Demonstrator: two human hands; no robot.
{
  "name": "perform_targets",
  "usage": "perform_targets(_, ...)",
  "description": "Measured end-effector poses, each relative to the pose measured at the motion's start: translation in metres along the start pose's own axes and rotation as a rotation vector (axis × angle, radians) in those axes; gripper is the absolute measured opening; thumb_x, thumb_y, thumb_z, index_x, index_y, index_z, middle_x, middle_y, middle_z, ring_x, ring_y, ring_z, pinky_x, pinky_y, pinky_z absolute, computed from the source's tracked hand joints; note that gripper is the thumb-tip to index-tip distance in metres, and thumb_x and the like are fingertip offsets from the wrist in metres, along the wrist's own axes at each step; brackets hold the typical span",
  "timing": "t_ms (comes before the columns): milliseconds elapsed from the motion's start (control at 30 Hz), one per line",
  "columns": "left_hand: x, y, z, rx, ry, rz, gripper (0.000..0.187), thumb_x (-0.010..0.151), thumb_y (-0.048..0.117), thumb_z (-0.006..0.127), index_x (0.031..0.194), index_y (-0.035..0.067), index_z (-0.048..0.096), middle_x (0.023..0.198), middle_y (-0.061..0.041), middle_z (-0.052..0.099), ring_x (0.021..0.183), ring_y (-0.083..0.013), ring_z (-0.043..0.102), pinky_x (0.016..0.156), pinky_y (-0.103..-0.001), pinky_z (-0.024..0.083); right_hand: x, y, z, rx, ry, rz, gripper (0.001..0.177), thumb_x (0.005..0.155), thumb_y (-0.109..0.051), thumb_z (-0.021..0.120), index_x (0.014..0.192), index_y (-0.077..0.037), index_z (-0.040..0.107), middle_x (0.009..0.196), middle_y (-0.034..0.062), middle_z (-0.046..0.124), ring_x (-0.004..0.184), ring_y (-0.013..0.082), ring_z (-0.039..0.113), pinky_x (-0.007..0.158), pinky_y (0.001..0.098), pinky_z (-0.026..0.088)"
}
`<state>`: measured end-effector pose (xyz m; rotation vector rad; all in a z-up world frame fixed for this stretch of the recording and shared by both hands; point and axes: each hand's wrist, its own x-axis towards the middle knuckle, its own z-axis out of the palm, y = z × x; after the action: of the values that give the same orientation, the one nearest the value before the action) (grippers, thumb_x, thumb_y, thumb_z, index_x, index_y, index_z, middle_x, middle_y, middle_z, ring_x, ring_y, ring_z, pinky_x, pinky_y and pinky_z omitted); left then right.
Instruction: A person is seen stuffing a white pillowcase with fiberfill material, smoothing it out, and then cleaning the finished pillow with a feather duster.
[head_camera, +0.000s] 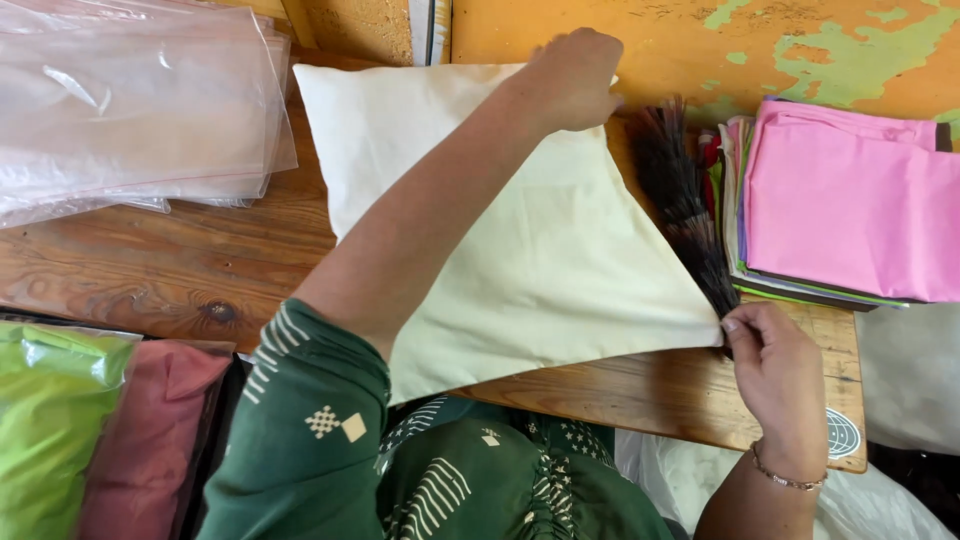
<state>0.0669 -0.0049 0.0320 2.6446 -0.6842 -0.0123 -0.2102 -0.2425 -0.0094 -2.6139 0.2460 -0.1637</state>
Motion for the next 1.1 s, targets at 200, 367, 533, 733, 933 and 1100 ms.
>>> perform_targets(200, -0.09, -0.017, -0.059, 0.281, -0.421, -0.359, 0.087, 0.074, 0.077, 0.044, 0.142, 0.026, 0.03, 0.145, -0.018, 0.026, 0.14, -0.0444, 0.008, 0.099, -0.077, 0.002, -0.009, -0.062, 0.004, -0.232, 0.13, 0.005, 0.057, 0.093, -0.038, 0.051, 0.136, -0.001, 0.045, 0.12, 0.0231, 0.045, 0.107, 0.0412, 0.049, 0.074, 0.0589, 0.044)
perform_targets(367, -0.144, -0.028, -0.076, -0.024, -0.471, -0.438, 0.102, 0.069, 0.074, 0.052, 0.149, 0.024, 0.015, 0.149, -0.017, 0.02, 0.135, -0.0387, 0.024, 0.106, -0.054, 0.028, -0.024, -0.141, 0.028, -0.228, -0.312, -0.182, 0.092, 0.075, -0.062, 0.048, 0.146, -0.012, 0.019, 0.144, 0.0287, 0.021, 0.104, 0.0489, 0.054, 0.075, 0.0575, 0.054)
perform_targets(533, -0.154, -0.069, -0.048, -0.119, -0.247, -0.366, 0.071, 0.082, 0.051, 0.059, 0.136, 0.009, 0.041, 0.124, -0.022, 0.053, 0.115, -0.0409, 0.053, 0.087, -0.052, 0.047, 0.021, -0.087, 0.085, -0.178, -0.103, -0.584, 0.024, 0.073, -0.02, 0.067, 0.094, -0.013, 0.058, 0.117, 0.0075, 0.05, 0.087, 0.0366, 0.066, 0.066, 0.0454, 0.056)
perform_targets(733, -0.193, -0.052, -0.052, -0.044, 0.118, -0.352, 0.04, 0.082, 0.041, 0.057, 0.101, 0.006, 0.055, 0.093, -0.021, 0.061, 0.085, -0.0422, 0.064, 0.065, -0.049, 0.053, 0.094, -0.088, 0.014, -0.206, 0.272, -0.759, 0.026, 0.079, -0.003, 0.066, 0.101, -0.018, 0.069, 0.114, 0.0071, 0.058, 0.107, 0.0327, 0.06, 0.092, 0.0412, 0.046)
perform_targets(933, -0.238, 0.014, -0.046, 0.174, 0.309, -0.212, 0.036, 0.086, 0.032, 0.063, 0.102, 0.0, 0.055, 0.109, -0.02, 0.042, 0.097, -0.0457, 0.052, 0.078, -0.052, 0.046, 0.075, -0.109, 0.027, -0.335, 0.16, -0.721, 0.039, 0.087, -0.029, 0.066, 0.12, -0.009, 0.066, 0.125, 0.0204, 0.052, 0.113, 0.0414, 0.055, 0.089, 0.0472, 0.045)
perform_targets(1100, -0.227, 0.014, 0.023, 0.066, -0.192, -0.2, 0.059, 0.097, 0.039, 0.026, 0.148, 0.009, 0.02, 0.152, -0.026, 0.003, 0.135, -0.0573, -0.004, 0.105, -0.068, 0.006, 0.024, -0.125, 0.097, -0.57, -0.173, -0.669, 0.046, 0.093, -0.015, 0.037, 0.136, 0.001, 0.043, 0.149, 0.0246, 0.027, 0.137, 0.0505, 0.016, 0.108, 0.0554, 0.021)
